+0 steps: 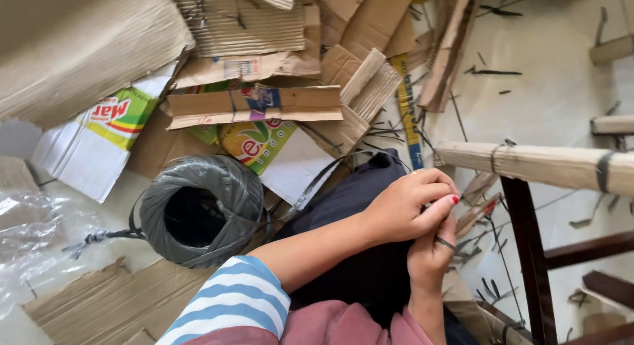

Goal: Wrapping the legs of a wooden chair with protective cardboard and securing them with plastic ties.

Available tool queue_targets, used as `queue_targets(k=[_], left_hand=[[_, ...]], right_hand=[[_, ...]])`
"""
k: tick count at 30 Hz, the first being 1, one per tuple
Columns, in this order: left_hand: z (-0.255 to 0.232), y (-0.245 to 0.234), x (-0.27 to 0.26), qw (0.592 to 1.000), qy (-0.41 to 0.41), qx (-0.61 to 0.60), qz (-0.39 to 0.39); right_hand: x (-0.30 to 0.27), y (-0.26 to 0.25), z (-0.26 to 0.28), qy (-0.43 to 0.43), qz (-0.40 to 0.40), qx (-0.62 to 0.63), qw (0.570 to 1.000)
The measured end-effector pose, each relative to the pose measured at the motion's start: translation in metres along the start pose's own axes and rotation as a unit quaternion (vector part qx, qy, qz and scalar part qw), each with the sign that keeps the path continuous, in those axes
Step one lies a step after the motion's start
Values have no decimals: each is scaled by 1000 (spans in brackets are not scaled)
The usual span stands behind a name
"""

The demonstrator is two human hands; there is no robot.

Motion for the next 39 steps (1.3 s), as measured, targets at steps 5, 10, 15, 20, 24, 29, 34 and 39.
queue_targets(k=[5, 10, 15, 20, 24, 29, 34, 39], left_hand=[[20, -38, 4, 999, -2, 33, -27], [39, -40, 0, 998, -14, 47, -35], [13, -61, -13, 954, 146, 89, -246], [-17, -56, -21, 951, 255, 79, -156], [-17, -56, -21, 949, 271, 52, -153], [-13, -51, -20, 951, 277, 43, -132], [-19, -44, -26, 945, 315, 24, -88], [-16, -21, -52, 916, 401, 16, 8]], right_hand=[[12, 11, -10, -142, 33, -257, 955], [21, 22, -15, -196, 10, -399, 896], [34, 85, -32, -309, 179, -438, 825], [58, 198, -6, -243, 404, -303, 828], [54, 234, -25, -111, 510, -461, 718], [56, 239, -27, -117, 515, -429, 732], [66, 198, -23, -270, 384, -193, 861], [64, 97, 41, -189, 135, -48, 971]])
Point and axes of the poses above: each hand's wrist, its own x-axis towards the middle knuckle, its own y-axis out of the palm, z = x × y, the point moved 9 cm from there along x, towards the middle knuckle, and after that the axes turned 10 degrees about -z, right-handed, at the moved point
